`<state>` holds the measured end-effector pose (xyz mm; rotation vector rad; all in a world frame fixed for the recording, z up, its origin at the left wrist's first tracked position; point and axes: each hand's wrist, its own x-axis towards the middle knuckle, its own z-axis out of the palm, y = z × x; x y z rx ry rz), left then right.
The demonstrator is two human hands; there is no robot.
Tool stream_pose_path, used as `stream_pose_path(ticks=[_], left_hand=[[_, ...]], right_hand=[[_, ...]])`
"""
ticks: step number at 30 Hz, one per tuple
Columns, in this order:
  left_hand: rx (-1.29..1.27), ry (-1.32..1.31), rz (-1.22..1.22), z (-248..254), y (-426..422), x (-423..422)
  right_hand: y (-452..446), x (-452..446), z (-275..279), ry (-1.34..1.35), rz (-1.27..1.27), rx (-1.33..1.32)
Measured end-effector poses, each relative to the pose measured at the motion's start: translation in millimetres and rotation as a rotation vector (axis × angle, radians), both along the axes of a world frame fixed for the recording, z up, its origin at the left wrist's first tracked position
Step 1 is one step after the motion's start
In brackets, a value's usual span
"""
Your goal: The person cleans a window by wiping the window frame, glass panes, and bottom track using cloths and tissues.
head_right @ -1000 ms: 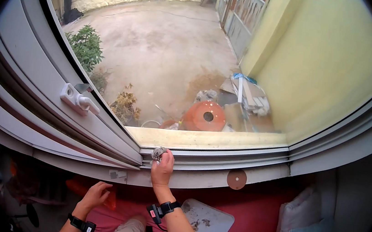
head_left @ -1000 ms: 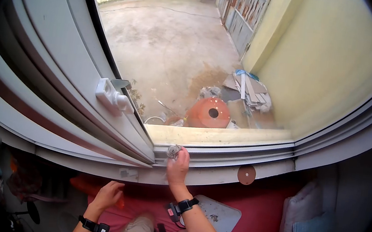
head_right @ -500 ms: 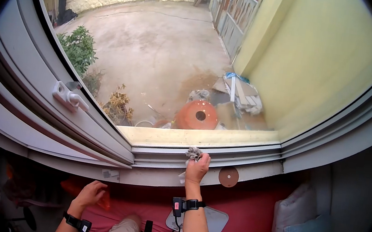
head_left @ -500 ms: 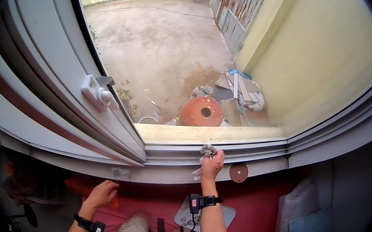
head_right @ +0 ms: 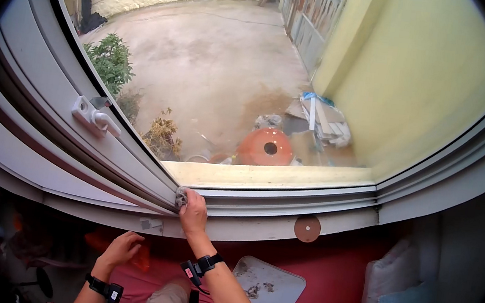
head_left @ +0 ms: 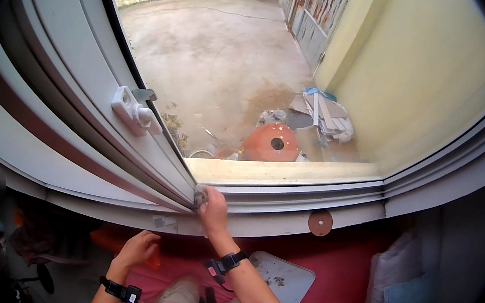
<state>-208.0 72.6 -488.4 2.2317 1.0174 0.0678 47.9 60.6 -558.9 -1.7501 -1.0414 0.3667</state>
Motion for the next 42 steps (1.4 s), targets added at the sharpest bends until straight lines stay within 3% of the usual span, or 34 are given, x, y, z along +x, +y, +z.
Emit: stream_pose_path(ticks=[1, 8, 12, 14, 18, 24, 27, 30, 31, 33, 36, 39, 42], left_hand=[[0.006, 0.005, 0.003, 1, 0, -1], [0.013, 0.038, 0.03, -6, -6, -25], [-0.021, 0.035, 0.056, -12, -5, -35], [-0.036, 0.028, 0.057, -13, -3, -36], [-0.057, 0.039, 0.085, -8, -3, -33], [-0.069, 0.107, 0.081, -4, -7, -38], [-0.019, 0.122, 0.047, 1, -5, -38], [0.021, 0.109, 0.02, 5, -1, -32], [0.024, 0.11, 0.025, 6, -2, -31], [0.023, 0.095, 0.01, 3, 0, -26], [0.039, 0.06, 0.006, 6, 3, -17], [0.057, 0.045, 0.0, 10, 2, -13], [0.097, 0.002, 0.022, 15, 0, -6]], right_hand=[[6, -2, 6, 0.128, -0.031, -0.029], [-3, -2, 62, 0.317, -0.103, 0.164], [6, -1, 127, 0.266, -0.025, 0.477], [10, 7, 155, 0.018, 0.083, 0.653], [17, 14, 118, -0.179, 0.087, 0.586], [0, 8, 7, -0.292, 0.067, 0.216], [0, 4, -4, -0.337, 0.077, 0.019], [4, 17, 47, -0.042, 0.158, 0.198], [-2, 17, 89, 0.015, 0.173, 0.283], [-7, 20, 155, 0.066, 0.182, 0.47], [-1, 15, 197, 0.11, 0.222, 0.711], [3, 2, 148, -0.001, 0.143, 0.629], [-10, 8, 45, -0.104, 0.186, 0.233]])
